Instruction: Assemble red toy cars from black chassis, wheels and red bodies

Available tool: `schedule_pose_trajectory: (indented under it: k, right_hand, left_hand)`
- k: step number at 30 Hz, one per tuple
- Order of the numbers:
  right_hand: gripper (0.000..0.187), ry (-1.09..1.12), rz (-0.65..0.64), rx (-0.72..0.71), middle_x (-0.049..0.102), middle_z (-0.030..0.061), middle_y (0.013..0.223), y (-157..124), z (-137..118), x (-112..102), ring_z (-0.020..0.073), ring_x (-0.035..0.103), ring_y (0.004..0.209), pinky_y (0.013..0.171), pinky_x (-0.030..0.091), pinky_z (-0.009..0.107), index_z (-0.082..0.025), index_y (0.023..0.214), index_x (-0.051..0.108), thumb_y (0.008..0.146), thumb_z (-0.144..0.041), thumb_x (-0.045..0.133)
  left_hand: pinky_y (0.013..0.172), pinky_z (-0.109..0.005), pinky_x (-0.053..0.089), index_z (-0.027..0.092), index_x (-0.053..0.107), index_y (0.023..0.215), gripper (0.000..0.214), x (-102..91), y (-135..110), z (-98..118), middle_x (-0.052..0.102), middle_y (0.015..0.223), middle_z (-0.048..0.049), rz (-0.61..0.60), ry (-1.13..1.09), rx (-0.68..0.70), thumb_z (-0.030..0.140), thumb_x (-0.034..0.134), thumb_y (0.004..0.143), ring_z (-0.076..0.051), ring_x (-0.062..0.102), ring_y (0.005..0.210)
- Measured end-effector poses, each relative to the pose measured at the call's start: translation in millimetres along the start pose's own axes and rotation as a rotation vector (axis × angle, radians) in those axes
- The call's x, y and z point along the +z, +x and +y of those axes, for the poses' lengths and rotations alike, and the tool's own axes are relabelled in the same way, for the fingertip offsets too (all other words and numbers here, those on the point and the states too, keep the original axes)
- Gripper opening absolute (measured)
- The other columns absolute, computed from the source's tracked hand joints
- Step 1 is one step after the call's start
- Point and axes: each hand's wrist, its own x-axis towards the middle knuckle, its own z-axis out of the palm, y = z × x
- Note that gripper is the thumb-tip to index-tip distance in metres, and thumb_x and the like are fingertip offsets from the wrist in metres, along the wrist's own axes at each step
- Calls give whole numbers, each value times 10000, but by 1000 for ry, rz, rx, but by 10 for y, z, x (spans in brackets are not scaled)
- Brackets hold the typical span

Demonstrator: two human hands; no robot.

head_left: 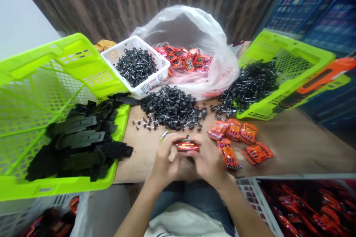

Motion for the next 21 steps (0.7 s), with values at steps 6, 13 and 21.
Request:
schedule_pose_trajectory:
  k: [6, 13, 21]
  right_hand:
    - [213, -583, 308, 171, 603, 140, 1094, -345, 945, -832, 265, 570, 1058, 918, 468, 420, -177, 988, 592, 835, -326, 586]
    - [231, -667, 212, 186, 615, 150, 1027, -740, 1659, -801, 284, 601, 953, 811, 502, 418, -176, 891, 600, 839, -385, 515]
    - [108, -498, -186, 115, 627, 87, 896, -321, 772, 306, 243, 592, 850, 762, 479, 379, -199, 941, 561, 850, -213, 505]
  left_hand:
    - [1007, -447, 368, 211, 447, 1252, 476, 103, 232, -426, 506, 1240, -121, 86, 236, -136, 126, 524, 790, -260, 479, 1172]
    - [910, -469, 355, 148, 489, 1230, 413, -732, 785, -1270, 502, 1203, -207, 353, 956, -618, 212, 443, 825, -360, 464, 1122]
    - [785, -466, 403, 107, 536, 1192, 422, -1161, 1935, -1715, 588, 1071, -273, 241, 948, -838, 312, 435, 837, -375, 555, 979]
